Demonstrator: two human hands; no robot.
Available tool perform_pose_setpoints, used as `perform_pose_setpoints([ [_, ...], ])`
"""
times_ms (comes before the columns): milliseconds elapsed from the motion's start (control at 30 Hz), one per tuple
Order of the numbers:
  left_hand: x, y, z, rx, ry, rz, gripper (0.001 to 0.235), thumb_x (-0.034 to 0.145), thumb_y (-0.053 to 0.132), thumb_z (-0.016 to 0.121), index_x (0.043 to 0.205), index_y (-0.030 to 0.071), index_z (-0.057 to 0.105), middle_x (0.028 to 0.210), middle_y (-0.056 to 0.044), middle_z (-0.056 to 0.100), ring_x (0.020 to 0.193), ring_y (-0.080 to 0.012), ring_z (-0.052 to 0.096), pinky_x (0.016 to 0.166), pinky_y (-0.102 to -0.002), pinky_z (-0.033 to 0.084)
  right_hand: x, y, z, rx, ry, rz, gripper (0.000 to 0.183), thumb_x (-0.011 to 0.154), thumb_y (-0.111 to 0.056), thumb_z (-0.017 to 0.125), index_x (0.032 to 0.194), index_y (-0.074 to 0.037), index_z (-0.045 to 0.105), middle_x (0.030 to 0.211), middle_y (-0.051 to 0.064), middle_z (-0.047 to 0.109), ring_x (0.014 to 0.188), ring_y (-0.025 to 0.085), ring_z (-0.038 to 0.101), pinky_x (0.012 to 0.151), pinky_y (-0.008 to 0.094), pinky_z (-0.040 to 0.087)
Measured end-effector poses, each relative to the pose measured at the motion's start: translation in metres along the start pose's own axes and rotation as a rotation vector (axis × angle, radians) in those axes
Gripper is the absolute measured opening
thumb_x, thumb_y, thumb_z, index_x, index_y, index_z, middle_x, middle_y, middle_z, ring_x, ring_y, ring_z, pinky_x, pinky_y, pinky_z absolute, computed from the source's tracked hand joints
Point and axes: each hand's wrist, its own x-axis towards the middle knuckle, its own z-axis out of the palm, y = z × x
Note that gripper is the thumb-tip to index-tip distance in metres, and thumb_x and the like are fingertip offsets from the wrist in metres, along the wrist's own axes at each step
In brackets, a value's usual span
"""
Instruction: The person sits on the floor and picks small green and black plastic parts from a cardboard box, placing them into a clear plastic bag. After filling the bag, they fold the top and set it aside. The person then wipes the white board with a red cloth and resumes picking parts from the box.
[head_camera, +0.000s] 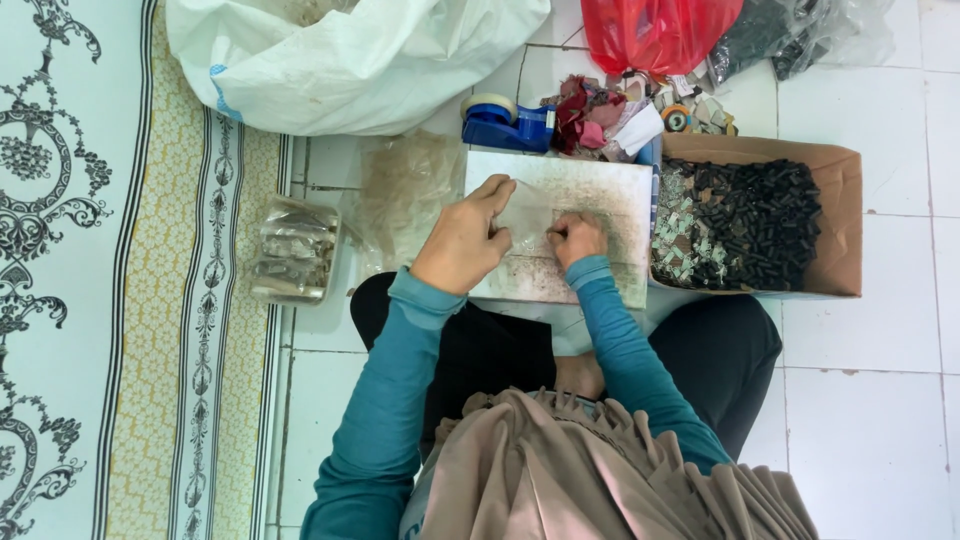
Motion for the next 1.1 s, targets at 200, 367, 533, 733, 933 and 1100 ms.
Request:
perform_pose_setpoints([
  [200,0.001,-0.007,0.005,-0.021,0.037,-0.036,0.058,0.092,-0.002,0.058,0.148,-0.010,0.045,0.151,-0.034,0.044,0.128,-0.0436,0.057,0.093,-0.043,0.060,-0.003,0.002,0.012,0.397,-0.029,-0.009,0.032,0.090,-0.020,0.079,0.118,-0.013,0.068,0.101,0.015,0.069,0.107,0.041,0.067,0.087,0.054,0.057],
  [367,-0.014,0.035,-0.010,-0.041,0.065,0.003,0.058,0.093,-0.003,0.058,0.149,-0.005,0.045,0.153,-0.032,0.043,0.129,-0.0462,0.056,0.090,-0.046,0.061,0.004,0.001,0.042,0.320,-0.050,-0.066,0.027,0.090,-0.025,0.079,0.109,-0.006,0.073,0.091,0.017,0.072,0.098,0.041,0.070,0.078,0.053,0.061],
  [533,-0.010,0.019,-0.008,-0.007,0.046,0.022,0.058,0.092,-0.004,0.058,0.149,-0.007,0.044,0.152,-0.033,0.044,0.127,-0.0463,0.057,0.088,-0.046,0.063,-0.008,-0.017,0.033,0.217,-0.084,-0.046,0.026,0.092,-0.025,0.071,0.090,0.001,0.076,0.082,0.022,0.075,0.086,0.042,0.073,0.069,0.054,0.058],
  [733,-0.003,0.003,0.000,-0.014,-0.003,-0.032,0.059,0.091,-0.002,0.058,0.148,-0.008,0.045,0.152,-0.033,0.043,0.131,-0.0431,0.055,0.091,-0.043,0.061,-0.010,-0.024,0.023,0.225,0.004,-0.211,0.038,0.093,-0.028,0.074,0.112,0.004,0.067,0.101,0.029,0.067,0.101,0.048,0.064,0.082,0.057,0.059],
  [933,0.001,-0.007,0.005,0.000,-0.002,-0.035,0.059,0.091,-0.002,0.058,0.149,-0.007,0.045,0.152,-0.034,0.044,0.131,-0.0424,0.055,0.092,-0.042,0.061,-0.005,-0.020,0.020,0.175,-0.116,-0.166,0.037,0.091,-0.034,0.074,0.110,-0.005,0.064,0.096,0.015,0.059,0.100,0.039,0.062,0.083,0.051,0.057],
  [1100,-0.011,0.017,-0.003,-0.026,0.021,-0.005,0.059,0.092,-0.004,0.057,0.149,-0.007,0.044,0.153,-0.035,0.041,0.134,-0.0480,0.049,0.097,-0.047,0.058,-0.015,-0.032,-0.004,0.288,-0.065,-0.168,0.039,0.090,-0.032,0.074,0.110,0.000,0.066,0.099,0.022,0.068,0.099,0.045,0.067,0.082,0.056,0.058],
])
